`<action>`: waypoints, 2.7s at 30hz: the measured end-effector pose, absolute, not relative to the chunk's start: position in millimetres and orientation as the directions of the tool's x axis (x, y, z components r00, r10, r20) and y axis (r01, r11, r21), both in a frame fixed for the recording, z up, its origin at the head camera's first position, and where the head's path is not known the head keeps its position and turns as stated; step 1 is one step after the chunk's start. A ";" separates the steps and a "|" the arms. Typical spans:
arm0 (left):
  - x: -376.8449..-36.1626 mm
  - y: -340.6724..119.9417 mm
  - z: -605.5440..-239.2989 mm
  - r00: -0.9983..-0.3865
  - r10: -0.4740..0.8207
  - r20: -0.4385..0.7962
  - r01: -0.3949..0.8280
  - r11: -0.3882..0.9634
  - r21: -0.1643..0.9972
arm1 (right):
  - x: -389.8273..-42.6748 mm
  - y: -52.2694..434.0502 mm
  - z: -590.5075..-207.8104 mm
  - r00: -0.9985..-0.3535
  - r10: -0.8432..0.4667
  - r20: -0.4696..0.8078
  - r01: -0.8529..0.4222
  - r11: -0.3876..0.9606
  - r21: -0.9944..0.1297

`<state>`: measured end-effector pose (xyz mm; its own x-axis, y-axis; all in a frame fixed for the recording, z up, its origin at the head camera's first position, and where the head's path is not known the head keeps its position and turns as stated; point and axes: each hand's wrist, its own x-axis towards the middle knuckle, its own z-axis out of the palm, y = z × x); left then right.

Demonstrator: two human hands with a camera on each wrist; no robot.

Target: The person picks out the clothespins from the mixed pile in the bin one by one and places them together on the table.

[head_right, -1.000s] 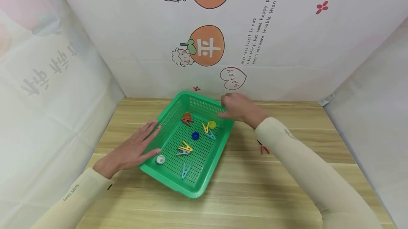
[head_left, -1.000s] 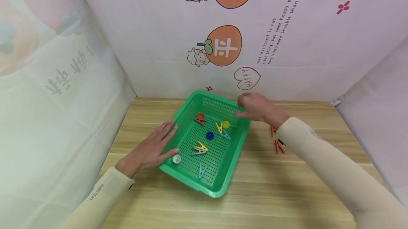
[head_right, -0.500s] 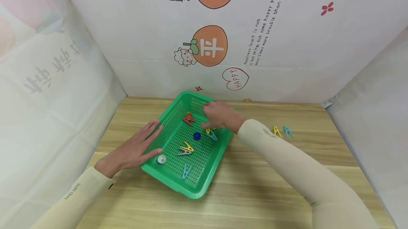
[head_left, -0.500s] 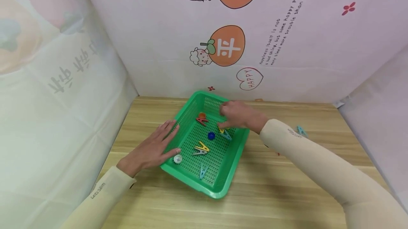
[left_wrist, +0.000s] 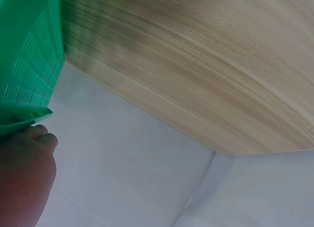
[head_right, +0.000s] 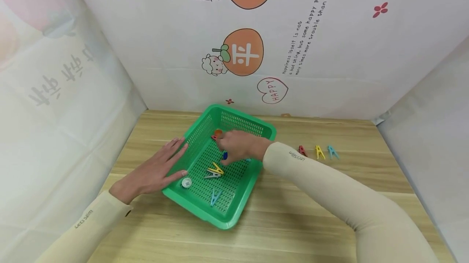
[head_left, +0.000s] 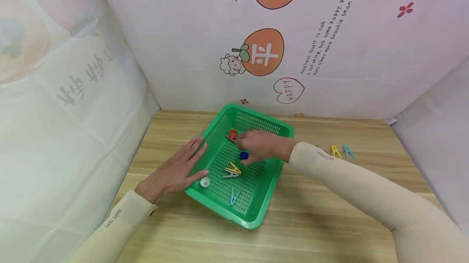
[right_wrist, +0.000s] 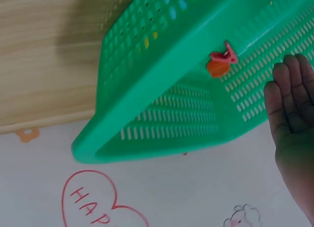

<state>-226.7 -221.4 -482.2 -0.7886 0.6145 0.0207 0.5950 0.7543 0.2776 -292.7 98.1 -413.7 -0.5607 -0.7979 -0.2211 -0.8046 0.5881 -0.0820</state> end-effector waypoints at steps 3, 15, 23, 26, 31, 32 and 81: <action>-226.6 -221.7 -481.6 -0.789 0.614 0.019 0.595 0.755 0.278 | -290.3 92.4 -418.1 -0.524 -0.820 -0.232 -0.829 0.553 -0.083; -228.5 -222.5 -482.4 -0.787 0.617 0.010 0.596 0.756 0.269 | -281.8 70.1 -434.9 -0.336 -0.875 -0.348 -0.877 0.425 -0.223; -229.0 -222.7 -482.4 -0.790 0.614 0.003 0.591 0.759 0.274 | -274.7 62.2 -441.4 -0.280 -0.871 -0.404 -0.891 0.393 -0.228; -229.2 -222.7 -482.2 -0.788 0.615 0.004 0.594 0.759 0.269 | -272.7 60.7 -445.6 -0.257 -0.873 -0.414 -0.909 0.364 -0.204; -229.6 -223.1 -482.6 -0.789 0.615 0.002 0.593 0.761 0.263 | -268.2 57.4 -454.4 -0.227 -0.872 -0.435 -0.940 0.313 -0.138; -229.5 -223.2 -482.6 -0.789 0.614 0.000 0.592 0.761 0.264 | -267.1 56.6 -456.1 -0.223 -0.870 -0.440 -0.944 0.305 -0.124; -226.6 -221.7 -482.3 -0.793 0.609 0.022 0.592 0.762 0.261 | -287.3 98.7 -424.2 -0.401 -0.847 -0.350 -0.888 0.453 -0.081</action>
